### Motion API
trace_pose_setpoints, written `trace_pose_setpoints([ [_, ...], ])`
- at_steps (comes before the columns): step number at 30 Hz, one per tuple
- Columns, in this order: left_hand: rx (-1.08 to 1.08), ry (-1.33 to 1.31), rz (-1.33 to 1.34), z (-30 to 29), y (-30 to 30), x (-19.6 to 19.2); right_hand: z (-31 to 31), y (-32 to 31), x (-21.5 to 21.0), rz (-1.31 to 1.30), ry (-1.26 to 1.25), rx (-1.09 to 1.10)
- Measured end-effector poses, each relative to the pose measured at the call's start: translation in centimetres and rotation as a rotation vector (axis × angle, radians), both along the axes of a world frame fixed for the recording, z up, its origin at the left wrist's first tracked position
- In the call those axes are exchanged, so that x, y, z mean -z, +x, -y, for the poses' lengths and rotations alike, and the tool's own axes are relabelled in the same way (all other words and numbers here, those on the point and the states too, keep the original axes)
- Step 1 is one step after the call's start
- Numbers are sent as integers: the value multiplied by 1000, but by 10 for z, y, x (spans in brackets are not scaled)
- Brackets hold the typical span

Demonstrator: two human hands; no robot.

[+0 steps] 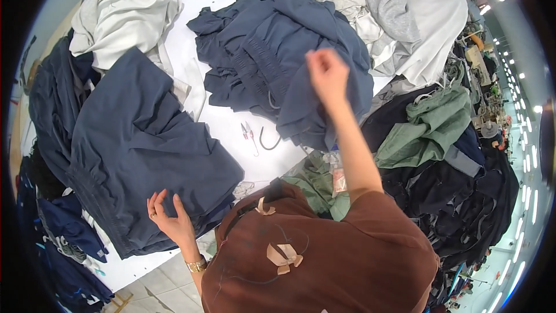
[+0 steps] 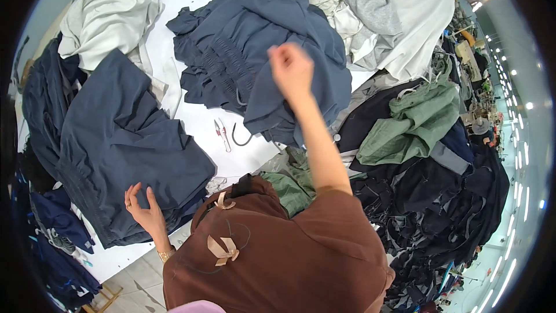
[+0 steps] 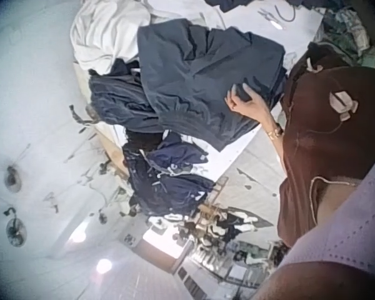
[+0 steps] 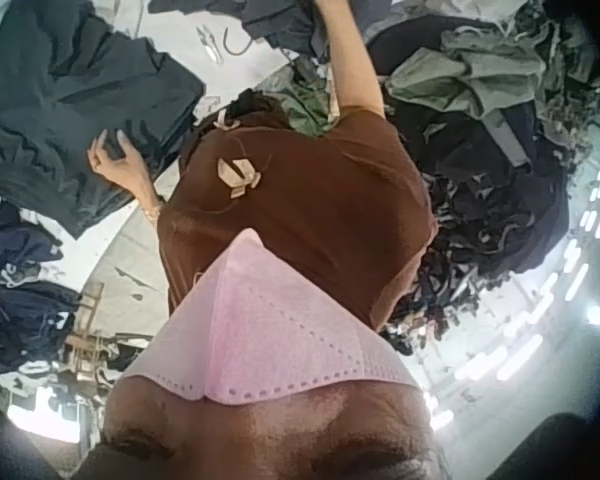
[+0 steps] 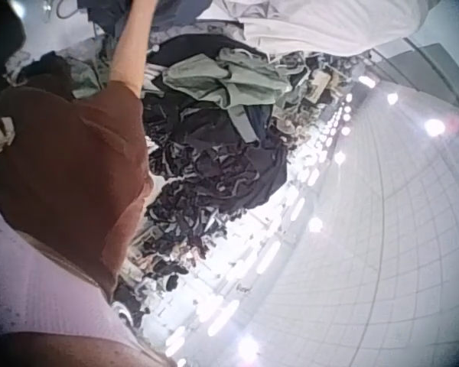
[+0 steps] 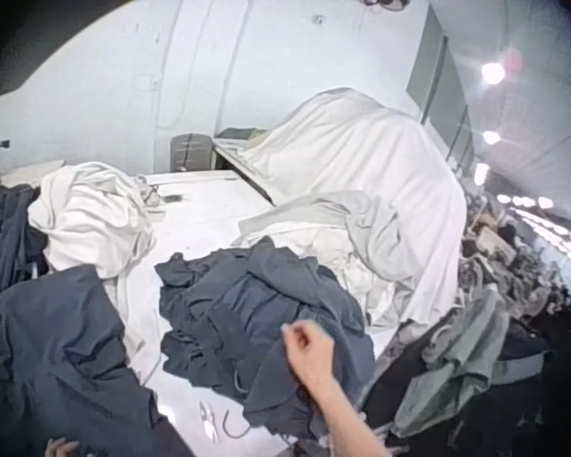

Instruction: Inspecting finished blue shorts and trimming loose threads using a pair of snips.

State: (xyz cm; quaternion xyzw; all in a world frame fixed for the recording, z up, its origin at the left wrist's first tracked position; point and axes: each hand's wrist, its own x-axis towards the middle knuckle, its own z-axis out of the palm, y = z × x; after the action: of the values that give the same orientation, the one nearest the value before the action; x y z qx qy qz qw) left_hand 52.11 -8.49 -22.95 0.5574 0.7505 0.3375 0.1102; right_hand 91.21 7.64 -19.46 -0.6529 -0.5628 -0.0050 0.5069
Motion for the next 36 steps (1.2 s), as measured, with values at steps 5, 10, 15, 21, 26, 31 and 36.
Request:
trace_pose_setpoints([
  [5, 34, 48, -9, -13, 3, -8, -68, 106, 28, 365, -367, 574],
  [10, 19, 38, 18, -8, -1, -2, -118, 113, 8, 64, 49, 304],
  [15, 14, 27, 26, -7, -3, 1, -92, -27, -42, -61, 159, -264],
  [21, 57, 51, 11, -14, 4, -9, -78, -53, 24, 715, -177, -479],
  [26, -36, 45, 10, 4, -15, -2, -87, -15, -24, -68, -314, -685],
  [31, -85, 44, 72, 12, -22, 2, -99, 85, -21, 321, -602, 565],
  [36, 40, 92, 41, -9, -13, -11, -100, 157, -11, 149, -525, 352],
])
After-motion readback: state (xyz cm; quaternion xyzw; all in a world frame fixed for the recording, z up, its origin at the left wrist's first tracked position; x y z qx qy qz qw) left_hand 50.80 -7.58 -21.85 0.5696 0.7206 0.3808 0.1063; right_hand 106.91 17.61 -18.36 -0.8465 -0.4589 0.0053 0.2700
